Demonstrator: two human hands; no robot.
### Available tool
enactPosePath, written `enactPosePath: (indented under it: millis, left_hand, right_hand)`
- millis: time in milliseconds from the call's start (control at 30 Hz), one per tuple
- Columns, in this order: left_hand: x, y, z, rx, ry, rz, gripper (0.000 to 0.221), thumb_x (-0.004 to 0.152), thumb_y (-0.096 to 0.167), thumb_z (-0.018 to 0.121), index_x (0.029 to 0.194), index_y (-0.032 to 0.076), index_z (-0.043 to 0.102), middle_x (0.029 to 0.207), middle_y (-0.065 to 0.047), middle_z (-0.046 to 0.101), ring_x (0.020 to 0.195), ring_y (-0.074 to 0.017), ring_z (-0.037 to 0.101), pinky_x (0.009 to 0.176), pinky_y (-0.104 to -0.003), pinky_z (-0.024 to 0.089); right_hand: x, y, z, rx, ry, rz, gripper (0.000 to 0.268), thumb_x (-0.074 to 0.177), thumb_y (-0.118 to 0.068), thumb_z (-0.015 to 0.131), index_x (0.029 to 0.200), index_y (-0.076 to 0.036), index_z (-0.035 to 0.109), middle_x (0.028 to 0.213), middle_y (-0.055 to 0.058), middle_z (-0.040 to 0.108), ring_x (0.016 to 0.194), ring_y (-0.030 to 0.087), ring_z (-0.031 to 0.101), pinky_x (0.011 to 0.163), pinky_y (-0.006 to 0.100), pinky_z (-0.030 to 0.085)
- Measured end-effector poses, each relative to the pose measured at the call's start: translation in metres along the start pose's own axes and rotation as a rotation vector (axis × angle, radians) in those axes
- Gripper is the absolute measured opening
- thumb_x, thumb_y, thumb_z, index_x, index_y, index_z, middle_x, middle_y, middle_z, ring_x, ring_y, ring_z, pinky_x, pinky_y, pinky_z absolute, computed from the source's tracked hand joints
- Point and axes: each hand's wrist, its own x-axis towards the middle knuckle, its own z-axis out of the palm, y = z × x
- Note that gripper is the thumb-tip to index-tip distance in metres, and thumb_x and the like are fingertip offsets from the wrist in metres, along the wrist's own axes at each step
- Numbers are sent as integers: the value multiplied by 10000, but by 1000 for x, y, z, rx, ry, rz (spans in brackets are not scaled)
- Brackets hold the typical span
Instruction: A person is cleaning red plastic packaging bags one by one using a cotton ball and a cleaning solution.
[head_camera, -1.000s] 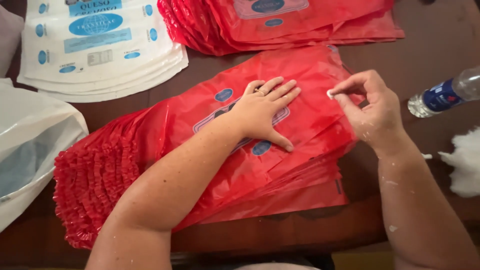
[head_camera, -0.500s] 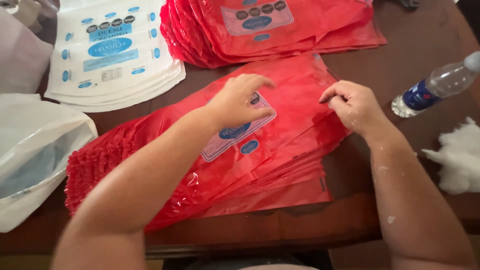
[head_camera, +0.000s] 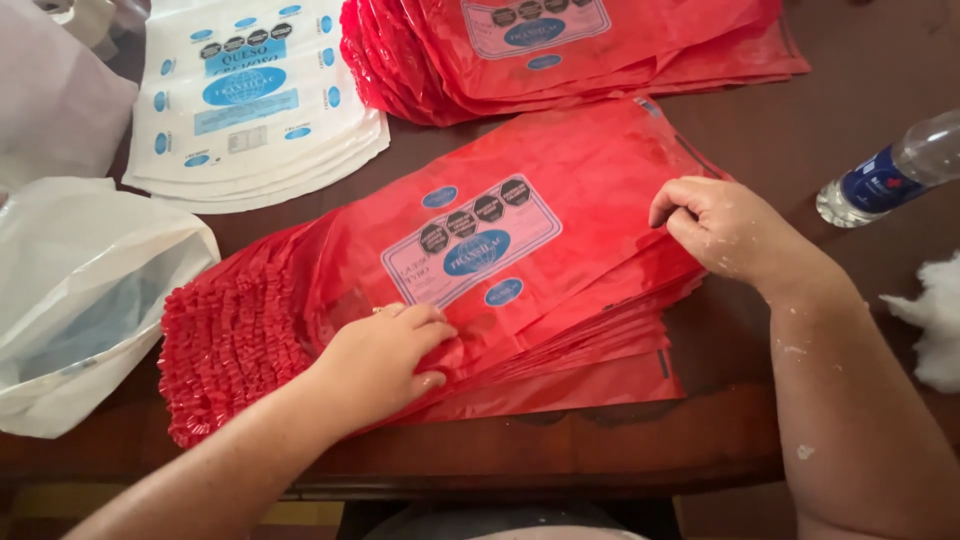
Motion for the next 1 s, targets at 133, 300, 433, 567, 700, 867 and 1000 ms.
enactPosePath:
  millis: [133, 300, 433, 567, 700, 867, 1000]
  left_hand:
    - [-6, 0, 5, -14, 16, -78, 322, 947, 330, 537, 1177, 266, 752, 1189, 102, 707, 1086, -225, 651, 749, -443, 585]
    - [-12, 1, -18, -152, 386, -129, 168, 940, 332, 649, 934, 195, 745, 918, -6, 771, 823, -290, 712, 683, -445, 558]
    - [-10, 4, -46, -194, 456, -144, 212, 975, 353, 643, 869, 170, 663, 777, -10, 711, 718, -283, 689, 594, -448, 507]
    - [-11, 2, -68, -214, 322, -198, 192, 899, 352, 689, 1042, 238, 749, 1005, 53, 771, 914, -260, 711, 739, -437, 543]
    - [-18, 0, -79, -119, 239, -309, 199, 899, 296, 621, 1044, 251, 750, 986, 34, 737, 877, -290, 715, 711, -483, 564]
    - [19, -1, -129, -697, 330, -443, 130, 953, 177, 599, 1064, 156, 664, 999, -31, 764, 768, -212, 763, 666, -333, 539]
    - [64, -17, -136, -754, 738, -178, 100, 923, 86, 663, 1012, 129, 666, 899, -13, 692, 825, -135, 622, 740, -297, 518]
  right_hand:
    - [-1, -3, 0, -41, -22, 44, 271, 904, -98, 449, 924, -123, 718, 834, 7, 692, 669, 198, 534, 684, 349, 419]
    - [-2, -10, 3, 13, -186, 8, 334, 829, -326, 798, 1141, -237, 719, 840, -2, 555, 749, 135, 525, 752, 260, 438]
    - [8, 16, 23, -278, -223, -90, 653, 794, -390, 810, 1412, -383, 601, 1149, -47, 669, 843, 192, 691, 851, 321, 502]
    - [8, 22, 18, -313, 365, -235, 305, 948, -137, 603, 1156, -304, 751, 1101, 5, 708, 1009, 212, 703, 844, 359, 527]
    - [11, 18, 6, 45, 640, -301, 210, 1076, -20, 621, 1192, -120, 763, 1056, 22, 759, 835, 119, 636, 827, 255, 469]
    - [62, 14, -29, 76, 717, -374, 133, 1122, -74, 630, 1205, -60, 734, 1090, 81, 748, 925, 178, 655, 826, 315, 474]
    - [106, 22, -58, 197, 913, -535, 203, 1086, 52, 599, 1216, -11, 741, 1169, 139, 744, 1066, 238, 691, 941, 345, 538]
